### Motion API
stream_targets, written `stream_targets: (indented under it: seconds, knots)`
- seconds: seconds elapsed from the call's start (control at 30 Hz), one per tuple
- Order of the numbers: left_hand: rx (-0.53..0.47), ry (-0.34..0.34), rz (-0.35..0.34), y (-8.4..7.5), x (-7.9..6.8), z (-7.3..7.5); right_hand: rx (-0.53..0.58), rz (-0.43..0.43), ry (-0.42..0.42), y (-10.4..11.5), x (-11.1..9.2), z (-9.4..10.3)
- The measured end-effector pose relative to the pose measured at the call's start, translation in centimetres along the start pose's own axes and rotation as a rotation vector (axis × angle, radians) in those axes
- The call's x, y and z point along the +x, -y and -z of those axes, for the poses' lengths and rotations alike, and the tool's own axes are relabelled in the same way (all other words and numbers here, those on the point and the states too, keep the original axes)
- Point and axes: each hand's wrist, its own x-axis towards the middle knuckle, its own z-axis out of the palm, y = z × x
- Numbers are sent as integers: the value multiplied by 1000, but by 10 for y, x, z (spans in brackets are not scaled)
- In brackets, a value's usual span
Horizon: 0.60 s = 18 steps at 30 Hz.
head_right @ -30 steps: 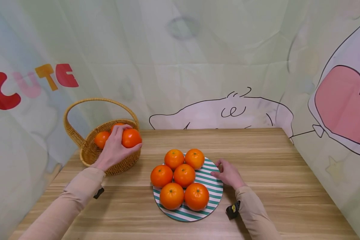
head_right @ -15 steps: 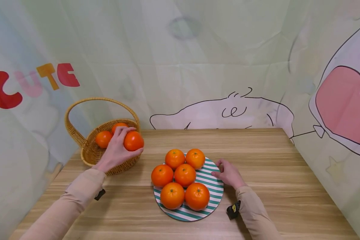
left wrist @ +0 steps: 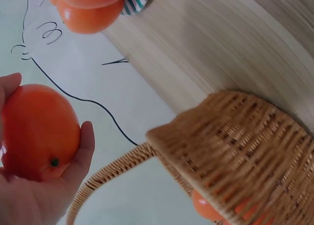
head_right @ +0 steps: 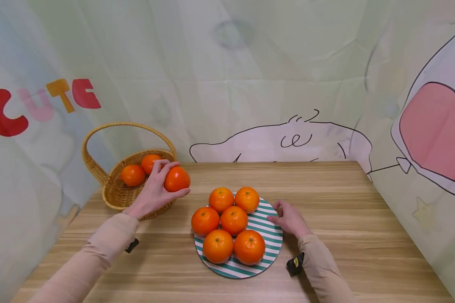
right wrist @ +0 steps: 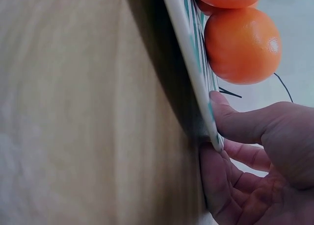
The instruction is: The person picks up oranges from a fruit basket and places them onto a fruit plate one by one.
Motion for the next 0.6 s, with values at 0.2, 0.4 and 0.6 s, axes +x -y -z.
stream_targets:
  seconds: [0.2, 0.4, 0.6]
  knots:
    - [-63, 41, -54, -12, 2, -9, 1, -6, -3, 1, 0, 0]
    - [-145, 111, -146, -26, 4, -18, -9, 25, -11, 2, -2, 2]
    - [-195, 170, -212, -34, 7, -24, -45, 34, 9, 5, -4, 4]
